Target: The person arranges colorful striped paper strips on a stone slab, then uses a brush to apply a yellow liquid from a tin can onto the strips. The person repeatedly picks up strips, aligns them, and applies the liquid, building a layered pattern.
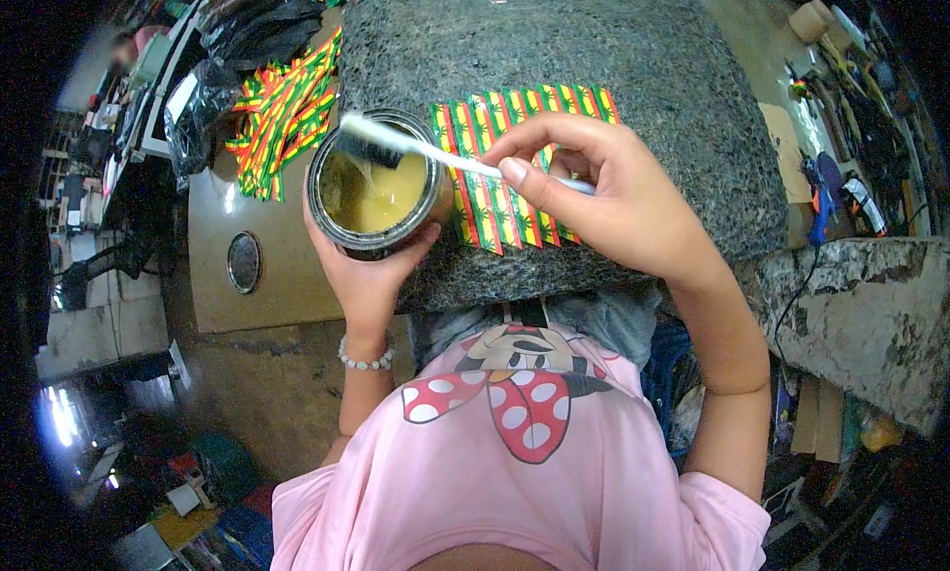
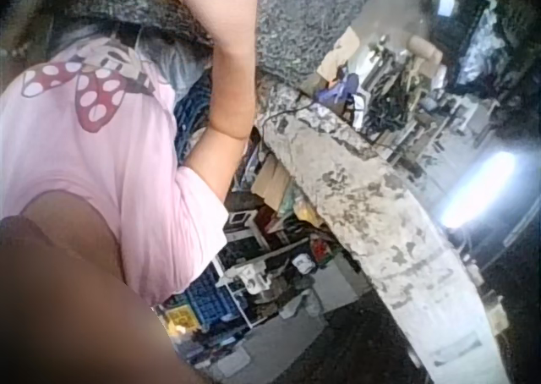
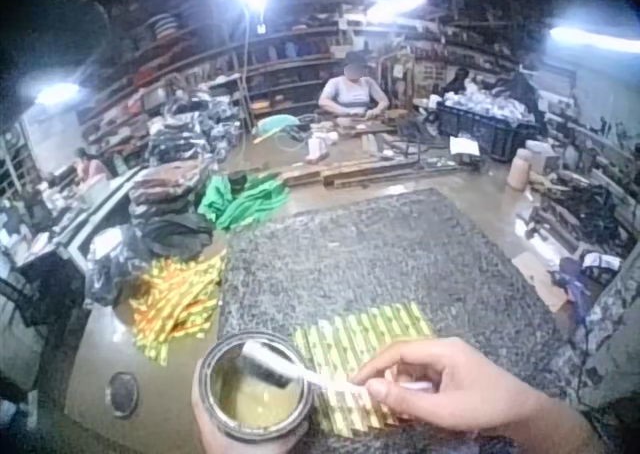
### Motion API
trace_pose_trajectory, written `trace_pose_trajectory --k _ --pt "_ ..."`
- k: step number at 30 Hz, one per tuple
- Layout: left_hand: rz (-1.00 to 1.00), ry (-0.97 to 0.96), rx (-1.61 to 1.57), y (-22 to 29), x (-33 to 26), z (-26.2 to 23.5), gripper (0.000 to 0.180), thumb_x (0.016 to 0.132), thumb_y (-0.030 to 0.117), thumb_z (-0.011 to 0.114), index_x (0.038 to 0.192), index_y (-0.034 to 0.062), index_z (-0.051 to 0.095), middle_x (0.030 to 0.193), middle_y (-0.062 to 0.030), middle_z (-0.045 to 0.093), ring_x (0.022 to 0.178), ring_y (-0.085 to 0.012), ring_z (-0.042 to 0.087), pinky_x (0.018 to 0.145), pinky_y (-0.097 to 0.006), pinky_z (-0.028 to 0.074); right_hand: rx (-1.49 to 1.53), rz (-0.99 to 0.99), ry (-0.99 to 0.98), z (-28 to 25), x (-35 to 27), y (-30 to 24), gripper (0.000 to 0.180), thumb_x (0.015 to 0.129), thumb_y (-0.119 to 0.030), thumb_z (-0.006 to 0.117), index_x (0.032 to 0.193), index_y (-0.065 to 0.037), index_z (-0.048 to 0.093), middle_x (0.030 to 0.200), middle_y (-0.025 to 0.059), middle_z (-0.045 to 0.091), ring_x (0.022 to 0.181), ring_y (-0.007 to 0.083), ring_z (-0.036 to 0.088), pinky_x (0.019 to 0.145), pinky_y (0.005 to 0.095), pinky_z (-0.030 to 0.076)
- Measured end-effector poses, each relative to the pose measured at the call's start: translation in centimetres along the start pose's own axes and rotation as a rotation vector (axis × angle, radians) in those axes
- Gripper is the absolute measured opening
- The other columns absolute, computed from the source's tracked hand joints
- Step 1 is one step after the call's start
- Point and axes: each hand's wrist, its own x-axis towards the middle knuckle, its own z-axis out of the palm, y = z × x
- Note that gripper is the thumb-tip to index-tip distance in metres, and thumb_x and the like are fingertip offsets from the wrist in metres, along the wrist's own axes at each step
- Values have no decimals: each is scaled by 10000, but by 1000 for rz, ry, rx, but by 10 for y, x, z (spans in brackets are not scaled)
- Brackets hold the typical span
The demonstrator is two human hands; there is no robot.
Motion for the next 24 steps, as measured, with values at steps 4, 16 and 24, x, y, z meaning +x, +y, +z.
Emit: trace_pose_trajectory --k 4,16,24 --pt "6 9 29 -1 7 5 1265 577 133 979 1554 0 186 1455 -175 448 1317 -278 497 1136 -412 389 295 356 -258 26 -8 6 238 1028 -227 612 1190 -52 618 890 -1 651 771 67 593 734 244 495" --pt "-350 361 -190 -26 8 -51 775 753 -21 856 1405 -16 436 1365 -133 535 1235 -230 543 1080 -389 435 -457 14 126 -94 -54 52 230 970 -249 678 1074 -53 739 899 15 698 809 116 636 744 294 481" --pt "-196 464 28 -58 -3 -76 651 839 63 817 1362 -24 440 1364 -170 548 1188 -249 585 1038 -407 496 -932 -74 73 -96 -23 95 229 951 -364 655 977 -154 743 876 50 670 914 240 634 908 411 365"
